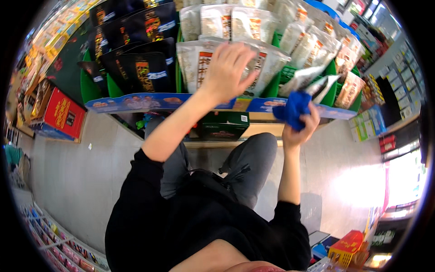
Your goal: The person sits on the floor in a store aisle and restocks a shelf with packaged food items. They pick up white and black bags from a green crate, wipe them with a blue cloth, and arrange them neatly on the shelf. The person also handles and wipes a yellow price tag sign.
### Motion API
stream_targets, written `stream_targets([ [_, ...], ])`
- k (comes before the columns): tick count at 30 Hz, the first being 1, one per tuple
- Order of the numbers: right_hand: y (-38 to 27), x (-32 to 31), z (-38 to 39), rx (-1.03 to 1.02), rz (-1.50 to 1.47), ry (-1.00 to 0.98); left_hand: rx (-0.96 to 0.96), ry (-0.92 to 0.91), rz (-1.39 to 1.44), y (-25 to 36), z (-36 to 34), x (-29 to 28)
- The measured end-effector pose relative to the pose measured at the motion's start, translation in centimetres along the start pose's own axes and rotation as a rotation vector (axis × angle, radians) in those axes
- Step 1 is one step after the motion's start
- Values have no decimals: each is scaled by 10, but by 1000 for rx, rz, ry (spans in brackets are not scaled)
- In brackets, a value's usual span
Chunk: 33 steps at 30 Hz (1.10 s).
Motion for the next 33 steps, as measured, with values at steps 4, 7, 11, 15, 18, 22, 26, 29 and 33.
stream_targets([
  [4, -28, 26, 63, 20, 26, -180, -147, -100, 82, -5, 101, 0],
  [7, -33, 39, 89, 179, -61, -227, -285, -36, 36, -24, 154, -27],
  [11, -28, 61, 114, 649, -572, -94, -435, 99, -107, -55, 180, -79],
  [15, -27, 108, 146, 1058, -1117, 30, -469, 183, -291, -86, 172, -131],
  [18, -33, 135, 164, 1102, -1157, -77, -409, 152, -408, -115, 145, -158],
  [22, -49, 174, 195, 1150, -1303, -346, -394, -193, -679, -168, 110, -161],
  [26, -65, 179, 192, 1146, -1497, -448, -598, -559, -426, -203, 95, -145],
  [29, -69, 183, 194, 1238, -1580, -491, -452, -535, -333, -204, 92, -146],
  [33, -70, 194, 212, 1553, -1720, -332, -389, -471, -278, -194, 109, -141],
])
Point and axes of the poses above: each hand's wrist, its own z-axis away from the middle knuckle, its own x-axis out of the palm, y = z × x, the point moved 7 cm from there along -z, towards the middle knuckle, and after that the axes turned 14 degrees about -y, right-handed, at the moved point
